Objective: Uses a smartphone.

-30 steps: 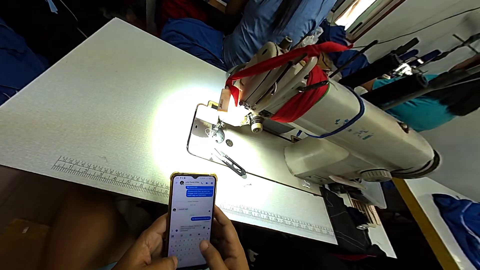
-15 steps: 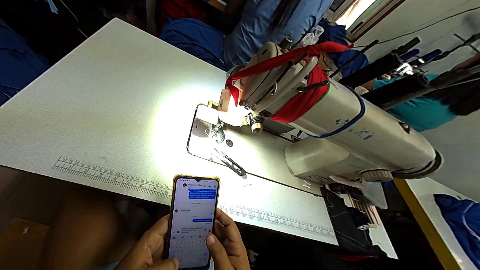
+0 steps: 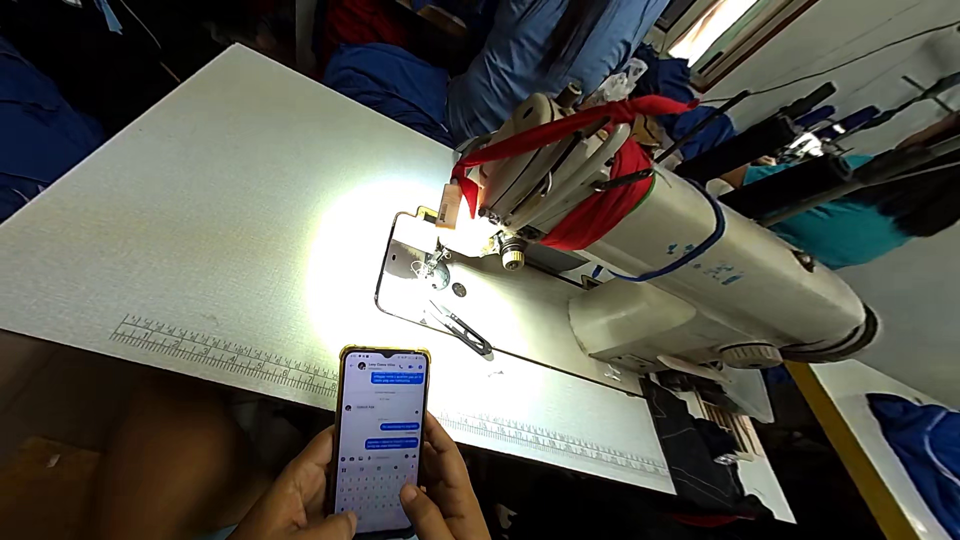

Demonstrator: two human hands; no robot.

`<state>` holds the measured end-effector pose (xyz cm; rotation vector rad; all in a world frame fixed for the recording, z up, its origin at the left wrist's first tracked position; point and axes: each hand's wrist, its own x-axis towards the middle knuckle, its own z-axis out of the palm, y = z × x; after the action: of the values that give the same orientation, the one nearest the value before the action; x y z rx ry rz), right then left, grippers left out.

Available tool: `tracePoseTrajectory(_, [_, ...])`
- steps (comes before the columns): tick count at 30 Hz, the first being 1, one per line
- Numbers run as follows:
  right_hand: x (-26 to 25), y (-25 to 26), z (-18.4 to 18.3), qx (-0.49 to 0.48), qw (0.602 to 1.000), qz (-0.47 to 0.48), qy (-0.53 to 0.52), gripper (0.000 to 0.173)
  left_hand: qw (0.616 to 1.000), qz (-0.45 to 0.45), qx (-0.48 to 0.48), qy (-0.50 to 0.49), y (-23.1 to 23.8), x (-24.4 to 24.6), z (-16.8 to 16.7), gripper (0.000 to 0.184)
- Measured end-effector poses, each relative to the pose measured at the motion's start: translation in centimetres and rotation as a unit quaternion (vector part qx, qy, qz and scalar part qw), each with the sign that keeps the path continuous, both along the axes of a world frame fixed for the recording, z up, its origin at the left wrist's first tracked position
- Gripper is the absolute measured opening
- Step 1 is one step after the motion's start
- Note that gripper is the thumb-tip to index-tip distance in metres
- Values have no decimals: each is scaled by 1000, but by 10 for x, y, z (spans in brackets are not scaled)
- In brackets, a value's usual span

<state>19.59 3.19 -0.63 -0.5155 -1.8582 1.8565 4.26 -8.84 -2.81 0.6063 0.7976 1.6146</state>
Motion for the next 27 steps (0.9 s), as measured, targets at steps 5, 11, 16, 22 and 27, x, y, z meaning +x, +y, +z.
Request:
tracePoseTrajectory(5, [1, 1, 1, 0, 999, 29, -16, 70, 1000, 11, -12, 8, 1, 1, 2, 67])
tracePoseTrajectory(11, [1, 1, 4, -14, 999, 38, -28, 78, 1000, 15, -19, 10, 2, 0, 2, 67])
tracePoseTrajectory(16, [2, 2, 4, -22, 999, 35, -27, 77, 1000, 18, -16, 13, 2, 1, 0, 68])
tracePoseTrajectory(22, [3, 2, 4, -17, 999, 35, -28, 77, 1000, 14, -16, 12, 2, 1, -1, 68])
tracePoseTrajectory(27, [4, 2, 1, -6, 999, 35, -20, 79, 1000, 11, -13, 15, 2, 1, -2, 69])
